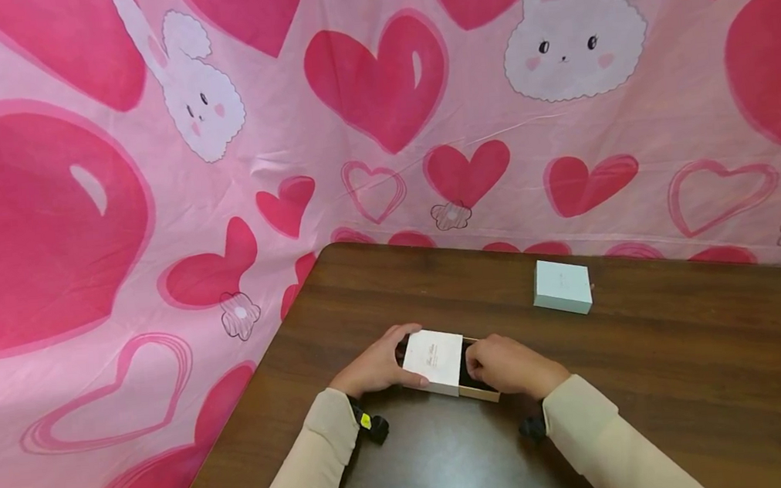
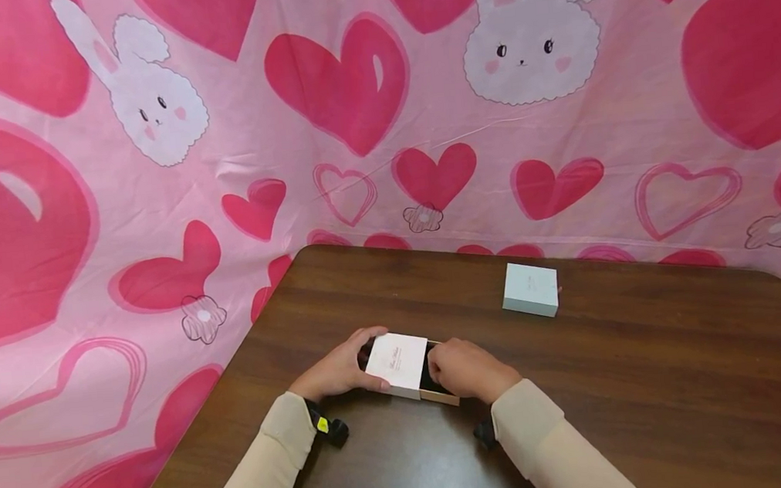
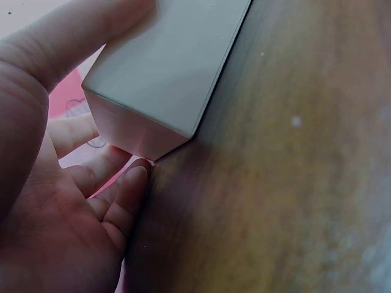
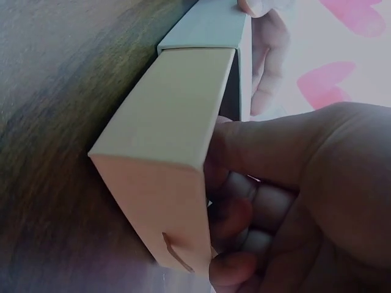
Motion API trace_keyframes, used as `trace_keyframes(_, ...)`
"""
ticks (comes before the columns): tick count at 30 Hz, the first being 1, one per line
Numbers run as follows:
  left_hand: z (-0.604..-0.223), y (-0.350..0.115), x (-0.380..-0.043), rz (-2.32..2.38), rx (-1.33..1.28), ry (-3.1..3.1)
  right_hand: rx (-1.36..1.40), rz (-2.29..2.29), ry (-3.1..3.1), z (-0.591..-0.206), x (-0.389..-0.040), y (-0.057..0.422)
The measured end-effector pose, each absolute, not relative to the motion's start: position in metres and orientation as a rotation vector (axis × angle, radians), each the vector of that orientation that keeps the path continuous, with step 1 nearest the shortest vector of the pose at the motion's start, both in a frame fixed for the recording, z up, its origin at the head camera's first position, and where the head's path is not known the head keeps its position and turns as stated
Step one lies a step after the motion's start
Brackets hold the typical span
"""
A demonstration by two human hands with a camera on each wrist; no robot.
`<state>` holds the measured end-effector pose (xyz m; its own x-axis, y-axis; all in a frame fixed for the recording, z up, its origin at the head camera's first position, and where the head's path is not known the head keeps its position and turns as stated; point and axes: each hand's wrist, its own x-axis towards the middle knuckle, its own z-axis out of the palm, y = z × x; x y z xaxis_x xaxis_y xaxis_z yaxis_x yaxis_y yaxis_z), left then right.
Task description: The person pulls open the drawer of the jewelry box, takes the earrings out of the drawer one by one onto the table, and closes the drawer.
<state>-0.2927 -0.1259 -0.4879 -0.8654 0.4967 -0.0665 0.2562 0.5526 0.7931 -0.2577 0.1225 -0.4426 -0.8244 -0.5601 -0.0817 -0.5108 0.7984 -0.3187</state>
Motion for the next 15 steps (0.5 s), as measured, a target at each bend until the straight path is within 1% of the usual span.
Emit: trace_keyframes(15, -0.4886, -0.125, -0.2925, 1.195, 0.619, 2.525, -0.836, -0.495, 2.77, -0.4388, -0.2552, 0.1256)
